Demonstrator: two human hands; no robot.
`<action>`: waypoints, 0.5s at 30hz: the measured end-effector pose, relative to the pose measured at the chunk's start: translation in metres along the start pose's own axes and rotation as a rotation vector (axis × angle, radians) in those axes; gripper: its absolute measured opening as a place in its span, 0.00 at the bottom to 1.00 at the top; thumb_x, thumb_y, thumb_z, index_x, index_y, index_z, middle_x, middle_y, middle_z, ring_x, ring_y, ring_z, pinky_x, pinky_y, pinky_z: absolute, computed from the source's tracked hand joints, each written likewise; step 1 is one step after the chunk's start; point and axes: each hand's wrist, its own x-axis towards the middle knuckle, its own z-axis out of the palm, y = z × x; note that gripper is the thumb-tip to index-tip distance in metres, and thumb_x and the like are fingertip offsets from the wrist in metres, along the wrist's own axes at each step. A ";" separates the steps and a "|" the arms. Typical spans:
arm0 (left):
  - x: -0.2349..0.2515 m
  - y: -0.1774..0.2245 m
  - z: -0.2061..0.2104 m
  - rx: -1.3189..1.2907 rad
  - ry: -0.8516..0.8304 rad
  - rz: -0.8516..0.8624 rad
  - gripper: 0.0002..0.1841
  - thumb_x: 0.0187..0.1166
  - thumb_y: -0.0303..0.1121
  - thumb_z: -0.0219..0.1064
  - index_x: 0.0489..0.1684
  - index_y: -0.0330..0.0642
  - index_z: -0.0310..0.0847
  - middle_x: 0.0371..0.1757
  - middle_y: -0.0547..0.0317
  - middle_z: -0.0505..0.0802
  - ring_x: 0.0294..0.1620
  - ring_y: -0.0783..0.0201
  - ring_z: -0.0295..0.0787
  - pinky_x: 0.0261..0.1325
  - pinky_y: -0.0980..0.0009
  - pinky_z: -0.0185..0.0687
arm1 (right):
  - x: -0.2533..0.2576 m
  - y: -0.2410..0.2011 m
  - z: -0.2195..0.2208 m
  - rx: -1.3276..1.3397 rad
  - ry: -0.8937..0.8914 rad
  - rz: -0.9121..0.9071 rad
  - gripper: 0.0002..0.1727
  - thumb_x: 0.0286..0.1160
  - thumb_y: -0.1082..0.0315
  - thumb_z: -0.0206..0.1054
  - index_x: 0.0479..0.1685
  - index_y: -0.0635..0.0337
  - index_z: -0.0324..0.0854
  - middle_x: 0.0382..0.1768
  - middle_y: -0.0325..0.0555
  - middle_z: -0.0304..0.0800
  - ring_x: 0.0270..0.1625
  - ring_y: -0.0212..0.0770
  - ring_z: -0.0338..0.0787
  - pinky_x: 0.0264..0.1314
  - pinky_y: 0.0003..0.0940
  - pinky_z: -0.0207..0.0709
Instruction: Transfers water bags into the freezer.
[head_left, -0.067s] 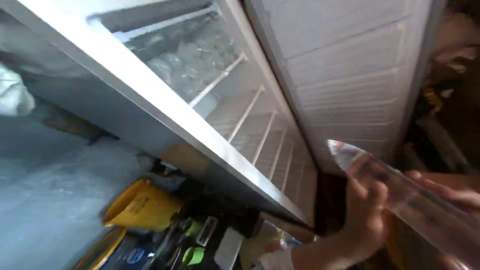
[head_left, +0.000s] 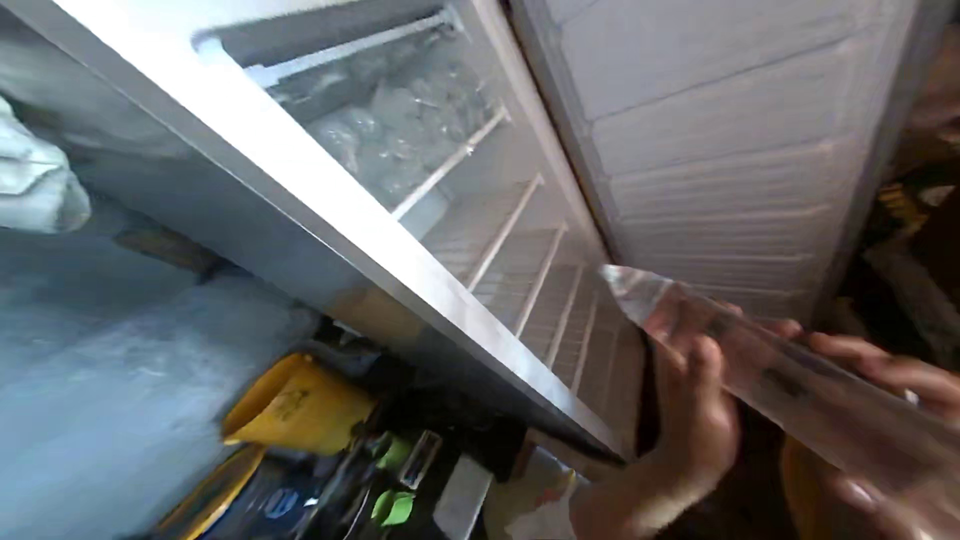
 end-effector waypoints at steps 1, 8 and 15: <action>0.018 0.016 -0.008 0.067 0.065 0.075 0.34 0.87 0.58 0.56 0.80 0.45 0.49 0.61 0.64 0.89 0.56 0.64 0.94 0.59 0.62 0.93 | 0.011 0.013 0.016 0.066 0.001 0.050 0.39 0.59 0.45 0.83 0.76 0.38 0.74 0.72 0.27 0.84 0.74 0.34 0.84 0.79 0.34 0.79; 0.114 0.096 -0.058 0.312 0.356 0.352 0.17 0.94 0.45 0.45 0.70 0.45 0.59 0.43 0.59 0.92 0.35 0.64 0.96 0.39 0.68 0.96 | 0.023 0.103 0.073 0.305 0.030 0.145 0.46 0.71 0.62 0.79 0.89 0.25 0.57 0.74 0.28 0.82 0.66 0.33 0.89 0.58 0.27 0.91; 0.192 0.134 -0.109 0.582 0.580 0.402 0.18 0.94 0.47 0.42 0.68 0.47 0.68 0.46 0.63 0.91 0.36 0.67 0.94 0.40 0.69 0.95 | 0.096 0.199 0.088 0.411 -0.206 -0.027 0.31 0.82 0.61 0.69 0.84 0.32 0.70 0.83 0.23 0.74 0.81 0.28 0.77 0.81 0.25 0.73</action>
